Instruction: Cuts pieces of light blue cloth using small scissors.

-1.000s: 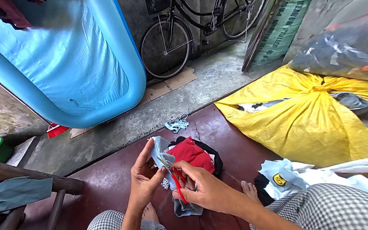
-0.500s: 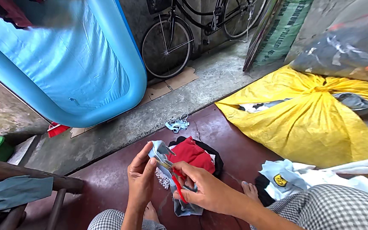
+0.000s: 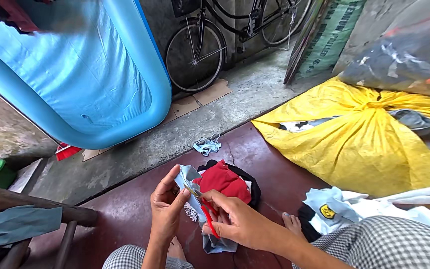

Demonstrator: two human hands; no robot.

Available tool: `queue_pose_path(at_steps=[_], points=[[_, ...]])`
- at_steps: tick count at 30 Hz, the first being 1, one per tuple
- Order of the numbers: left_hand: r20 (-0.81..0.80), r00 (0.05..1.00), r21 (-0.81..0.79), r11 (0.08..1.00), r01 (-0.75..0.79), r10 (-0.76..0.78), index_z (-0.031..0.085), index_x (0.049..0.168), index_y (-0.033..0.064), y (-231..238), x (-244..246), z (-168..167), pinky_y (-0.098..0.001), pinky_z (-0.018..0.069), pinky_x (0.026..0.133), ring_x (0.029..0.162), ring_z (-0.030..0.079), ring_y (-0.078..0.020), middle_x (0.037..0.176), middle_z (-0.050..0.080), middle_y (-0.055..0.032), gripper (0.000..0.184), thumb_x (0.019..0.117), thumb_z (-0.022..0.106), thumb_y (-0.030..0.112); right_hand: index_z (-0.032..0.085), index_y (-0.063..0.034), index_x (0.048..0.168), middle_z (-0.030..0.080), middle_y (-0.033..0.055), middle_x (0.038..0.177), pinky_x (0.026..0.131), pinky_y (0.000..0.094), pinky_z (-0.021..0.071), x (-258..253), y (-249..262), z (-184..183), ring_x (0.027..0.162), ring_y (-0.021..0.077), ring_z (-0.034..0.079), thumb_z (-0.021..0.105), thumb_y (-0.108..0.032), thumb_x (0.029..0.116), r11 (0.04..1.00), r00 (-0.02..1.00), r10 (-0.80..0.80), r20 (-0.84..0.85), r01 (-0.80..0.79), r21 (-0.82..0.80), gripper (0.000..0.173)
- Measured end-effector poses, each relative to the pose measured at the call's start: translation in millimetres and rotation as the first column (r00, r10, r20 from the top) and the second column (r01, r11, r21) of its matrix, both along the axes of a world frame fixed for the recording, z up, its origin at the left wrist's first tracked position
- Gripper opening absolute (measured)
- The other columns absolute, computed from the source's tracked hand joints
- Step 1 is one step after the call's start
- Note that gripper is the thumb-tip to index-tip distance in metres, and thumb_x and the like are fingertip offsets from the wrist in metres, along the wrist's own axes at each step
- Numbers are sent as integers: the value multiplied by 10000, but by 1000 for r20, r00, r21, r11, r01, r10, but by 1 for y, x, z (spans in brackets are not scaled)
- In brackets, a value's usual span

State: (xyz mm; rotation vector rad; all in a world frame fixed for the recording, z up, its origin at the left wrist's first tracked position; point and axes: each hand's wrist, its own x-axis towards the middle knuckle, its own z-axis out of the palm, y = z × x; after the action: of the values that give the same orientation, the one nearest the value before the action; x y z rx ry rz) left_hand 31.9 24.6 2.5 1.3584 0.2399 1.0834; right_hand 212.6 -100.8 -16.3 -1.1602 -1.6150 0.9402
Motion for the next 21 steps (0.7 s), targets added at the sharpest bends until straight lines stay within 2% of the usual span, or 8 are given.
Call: queue_pose_path(at_steps=[4, 6, 11, 15, 18, 21], points=[[0, 1000, 37, 999, -8, 8, 580, 1450, 97, 2, -2, 4, -385, 602, 901, 1008, 711, -220, 1238, 677, -186, 599, 884, 747, -9, 559, -105, 1346, 658, 46, 942, 694, 262, 549, 3, 1, 2, 778, 93, 635, 622, -364, 1018, 999, 1000, 30, -2, -30, -22, 423], [-7, 1000, 66, 998, -1, 1, 570, 1458, 96, 3, -2, 5, -385, 598, 915, 1034, 706, -227, 1272, 664, -186, 614, 882, 755, -3, 544, -100, 1352, 638, 47, 930, 661, 256, 531, 3, 1, 4, 753, 96, 611, 640, -394, 1003, 999, 999, 38, 19, -38, -10, 466], [-33, 999, 114, 993, 27, -23, 554, 1472, 110, -2, 0, 7, -379, 595, 925, 1083, 690, -237, 1355, 620, -180, 625, 889, 761, 25, 539, -90, 1367, 634, 40, 965, 667, 246, 509, 3, 2, 7, 769, 89, 587, 666, -465, 970, 999, 999, 11, 41, -13, 40, 561], [-34, 999, 106, 994, 34, -31, 547, 1479, 112, -3, 2, 7, -399, 590, 947, 1111, 684, -258, 1365, 614, -189, 633, 890, 752, 7, 566, -94, 1333, 644, 35, 938, 656, 231, 526, 3, 3, 4, 758, 77, 609, 653, -405, 993, 999, 1000, -22, 9, 21, 41, 468], [-49, 998, 98, 994, 38, -34, 494, 1522, 149, -3, 1, 7, -404, 588, 949, 1100, 686, -257, 1346, 624, -180, 711, 880, 758, -5, 567, -100, 1338, 661, 43, 958, 683, 243, 547, 5, 3, 5, 782, 81, 633, 646, -381, 1000, 1000, 1000, -13, 27, 12, 13, 446], [-66, 996, 101, 993, 65, -58, 408, 1574, 176, -2, 0, 8, -415, 580, 965, 1121, 679, -282, 1377, 602, -190, 808, 872, 750, -34, 551, -104, 1346, 623, 25, 917, 636, 227, 504, 7, 3, 7, 732, 71, 580, 657, -433, 984, 1000, 998, 6, 57, -8, 30, 500]])
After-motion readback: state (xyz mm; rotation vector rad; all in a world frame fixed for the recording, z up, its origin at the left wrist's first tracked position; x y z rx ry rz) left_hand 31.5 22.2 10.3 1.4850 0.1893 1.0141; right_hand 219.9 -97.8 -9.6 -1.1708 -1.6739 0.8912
